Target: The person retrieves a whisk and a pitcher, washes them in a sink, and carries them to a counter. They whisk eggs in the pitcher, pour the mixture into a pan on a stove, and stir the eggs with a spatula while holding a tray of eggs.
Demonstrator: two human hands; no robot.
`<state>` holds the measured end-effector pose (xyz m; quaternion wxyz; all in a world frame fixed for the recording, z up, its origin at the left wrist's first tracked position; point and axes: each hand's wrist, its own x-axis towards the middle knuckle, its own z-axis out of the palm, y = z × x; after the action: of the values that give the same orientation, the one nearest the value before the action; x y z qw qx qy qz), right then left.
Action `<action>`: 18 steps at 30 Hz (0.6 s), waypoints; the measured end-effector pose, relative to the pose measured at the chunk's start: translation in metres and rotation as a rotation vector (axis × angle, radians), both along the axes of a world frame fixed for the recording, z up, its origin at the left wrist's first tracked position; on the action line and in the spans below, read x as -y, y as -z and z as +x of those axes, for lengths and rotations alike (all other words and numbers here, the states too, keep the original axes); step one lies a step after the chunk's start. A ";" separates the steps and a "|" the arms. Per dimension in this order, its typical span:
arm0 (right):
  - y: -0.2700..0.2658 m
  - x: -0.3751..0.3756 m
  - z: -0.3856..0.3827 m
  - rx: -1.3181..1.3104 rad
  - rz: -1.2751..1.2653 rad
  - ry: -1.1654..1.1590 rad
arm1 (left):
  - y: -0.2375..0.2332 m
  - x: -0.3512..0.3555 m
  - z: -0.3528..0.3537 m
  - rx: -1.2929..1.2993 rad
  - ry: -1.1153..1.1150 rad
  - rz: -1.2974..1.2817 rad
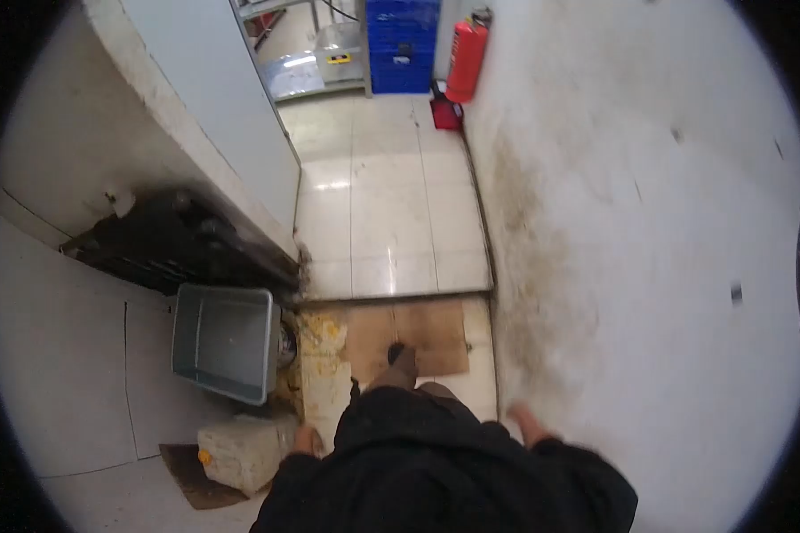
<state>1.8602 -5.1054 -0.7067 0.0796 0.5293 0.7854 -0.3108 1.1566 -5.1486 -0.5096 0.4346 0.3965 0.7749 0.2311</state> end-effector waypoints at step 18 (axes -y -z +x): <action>-0.369 -0.945 -0.314 -0.762 0.108 0.787 | -0.220 -0.726 0.017 -0.231 -0.084 0.057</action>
<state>1.5467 -4.1605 -0.3378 -0.3599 0.6365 0.5162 -0.4460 1.1735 -4.4231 -0.2899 0.3207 0.4001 0.8288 0.2239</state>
